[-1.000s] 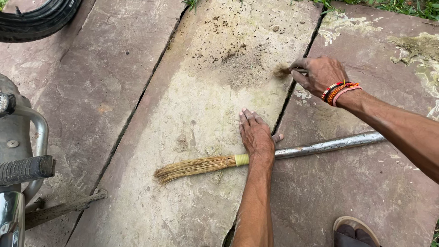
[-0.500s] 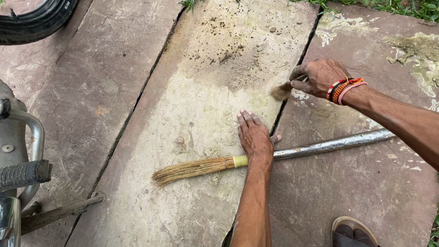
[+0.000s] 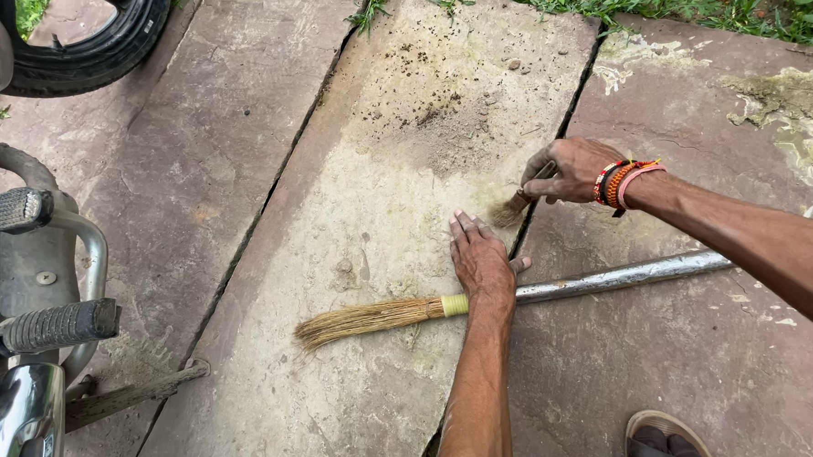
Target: The person attaches a broom head onto a long metal pole and then uses a smaller handheld brush to sweep dirt out of a crack between stone floor tiles.
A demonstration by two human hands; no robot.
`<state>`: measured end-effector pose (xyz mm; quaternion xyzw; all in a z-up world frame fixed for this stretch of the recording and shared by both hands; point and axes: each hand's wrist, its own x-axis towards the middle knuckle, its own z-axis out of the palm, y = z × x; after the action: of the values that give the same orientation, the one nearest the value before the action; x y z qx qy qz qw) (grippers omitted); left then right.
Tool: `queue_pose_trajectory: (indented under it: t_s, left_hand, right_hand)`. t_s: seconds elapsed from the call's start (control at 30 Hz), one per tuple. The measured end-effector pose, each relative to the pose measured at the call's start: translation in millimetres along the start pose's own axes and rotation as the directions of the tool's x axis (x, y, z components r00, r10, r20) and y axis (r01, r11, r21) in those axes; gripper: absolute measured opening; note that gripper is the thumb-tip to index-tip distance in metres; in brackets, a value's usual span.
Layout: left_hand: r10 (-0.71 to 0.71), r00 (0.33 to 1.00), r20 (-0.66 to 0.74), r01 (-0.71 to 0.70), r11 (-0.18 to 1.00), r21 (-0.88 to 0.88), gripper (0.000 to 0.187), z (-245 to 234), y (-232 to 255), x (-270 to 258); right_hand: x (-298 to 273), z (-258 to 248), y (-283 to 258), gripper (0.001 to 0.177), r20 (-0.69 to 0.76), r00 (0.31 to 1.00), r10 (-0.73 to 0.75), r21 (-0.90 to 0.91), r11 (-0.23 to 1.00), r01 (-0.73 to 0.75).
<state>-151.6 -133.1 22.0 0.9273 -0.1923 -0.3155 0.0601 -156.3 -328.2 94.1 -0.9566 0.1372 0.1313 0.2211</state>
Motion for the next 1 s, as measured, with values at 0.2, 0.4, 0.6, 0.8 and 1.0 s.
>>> queue_pose_trajectory:
  t_s: [0.2,0.4,0.6,0.8,1.0]
  left_hand:
    - [0.013,0.999,-0.041,-0.013,1.000,0.002,0.129,5.4,-0.4,-3.3]
    - [-0.009,1.000,-0.016,0.009,1.000,0.011,0.133,3.9,-0.8,0.8]
    - [0.012,0.999,-0.047,-0.012,1.000,-0.010,0.133,3.1,-0.8,-2.4]
    - [0.030,0.996,-0.082,-0.030,1.000,0.004,0.131,7.7,-0.5,-4.0]
    - [0.016,0.998,-0.057,-0.015,1.000,0.012,0.132,7.8,-0.1,-0.6]
  right_hand:
    - [1.2,3.9,-20.1,0.031,-0.038,0.999,-0.022,-0.040,0.999,0.021]
    - [10.1,6.3,-21.8,0.031,-0.130,0.991,0.039,-0.044,0.998,-0.045]
    - [6.6,7.6,-20.9,0.029,-0.100,0.995,0.014,-0.106,0.994,-0.025]
    - [8.3,12.1,-22.8,0.028,-0.097,0.994,-0.046,-0.007,0.999,0.046]
    - [19.6,18.6,-28.6,0.028,-0.042,0.999,0.003,0.046,0.999,-0.001]
